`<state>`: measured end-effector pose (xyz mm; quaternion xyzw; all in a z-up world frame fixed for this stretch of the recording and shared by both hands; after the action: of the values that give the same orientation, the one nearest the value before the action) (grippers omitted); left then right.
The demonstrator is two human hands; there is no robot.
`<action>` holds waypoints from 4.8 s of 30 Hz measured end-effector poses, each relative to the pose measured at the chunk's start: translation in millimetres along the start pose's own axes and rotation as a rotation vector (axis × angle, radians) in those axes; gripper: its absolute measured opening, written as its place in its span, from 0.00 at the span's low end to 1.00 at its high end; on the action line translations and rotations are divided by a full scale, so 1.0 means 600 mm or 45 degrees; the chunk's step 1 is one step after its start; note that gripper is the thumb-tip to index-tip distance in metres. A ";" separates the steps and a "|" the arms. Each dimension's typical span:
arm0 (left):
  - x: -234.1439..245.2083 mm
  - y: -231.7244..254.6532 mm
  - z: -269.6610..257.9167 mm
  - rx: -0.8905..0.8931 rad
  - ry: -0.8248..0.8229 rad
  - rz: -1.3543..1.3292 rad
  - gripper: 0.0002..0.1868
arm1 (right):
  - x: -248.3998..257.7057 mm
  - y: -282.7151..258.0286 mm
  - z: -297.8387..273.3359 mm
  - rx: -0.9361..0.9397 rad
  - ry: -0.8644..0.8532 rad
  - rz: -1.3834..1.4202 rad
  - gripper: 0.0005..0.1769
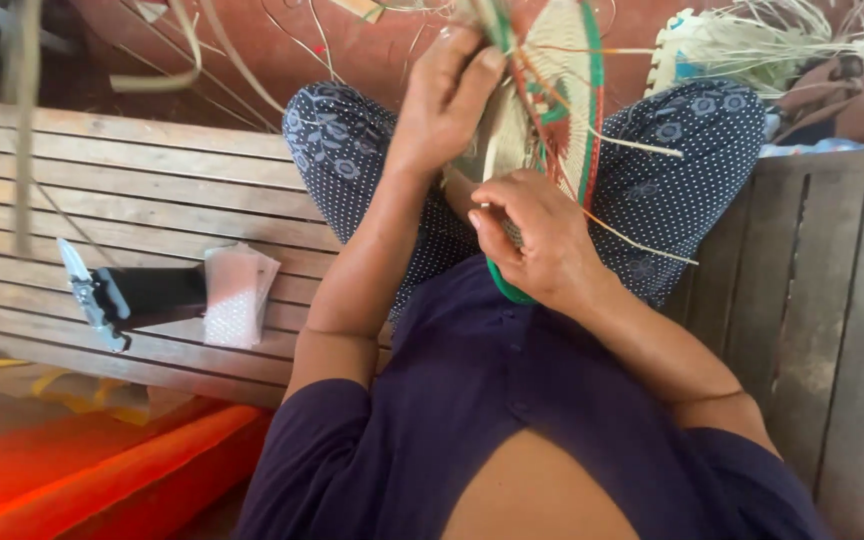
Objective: Weaving a traditional fan using thin strips of natural material by interlacing them together.
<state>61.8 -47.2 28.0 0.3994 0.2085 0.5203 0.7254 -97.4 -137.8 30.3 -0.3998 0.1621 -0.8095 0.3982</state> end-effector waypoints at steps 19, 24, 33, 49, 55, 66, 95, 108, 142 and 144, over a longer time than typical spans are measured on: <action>-0.035 0.069 0.000 -0.134 -0.119 -0.066 0.23 | 0.131 -0.006 0.145 -0.072 0.074 -0.194 0.09; -0.036 0.029 -0.002 0.048 -0.142 -0.180 0.16 | 0.133 0.011 0.139 0.134 -0.035 -0.164 0.13; -0.033 0.042 0.002 0.027 -0.133 -0.152 0.16 | 0.131 0.069 0.122 -0.130 0.061 0.034 0.05; -0.032 0.000 -0.008 0.203 -0.080 -0.317 0.13 | 0.119 -0.037 0.092 0.355 -0.195 -0.475 0.12; -0.020 0.007 -0.003 0.219 -0.067 0.184 0.24 | 0.101 -0.038 0.080 0.369 -0.203 -0.530 0.03; 0.004 0.071 -0.027 -0.025 -0.045 0.245 0.18 | 0.097 0.038 0.085 0.030 0.005 -0.375 0.07; 0.003 0.097 -0.031 0.016 -0.037 0.098 0.19 | 0.115 0.020 0.098 0.247 0.209 -0.505 0.08; 0.000 0.099 -0.032 -0.057 -0.027 0.223 0.18 | 0.117 0.033 0.096 0.152 0.118 -0.307 0.07; -0.016 0.078 -0.052 -0.151 0.074 0.536 0.12 | 0.067 0.090 0.111 -0.856 0.166 1.321 0.07; -0.020 0.045 -0.049 -0.085 0.122 0.680 0.16 | 0.077 0.066 0.123 -0.834 0.163 1.322 0.08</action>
<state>20.5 -44.0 30.7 0.3911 0.1126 0.7182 0.5645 -36.1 -194.3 77.5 -0.3207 0.5993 -0.4406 0.5864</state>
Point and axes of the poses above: each hand's wrist, its own z-axis towards the middle knuckle, its own x-axis out of the back of the hand, y = z × x, the point moved 3 cm from there along z, towards the middle knuckle, and after that the axes turned 7 degrees about y, right-handed, at the moved point
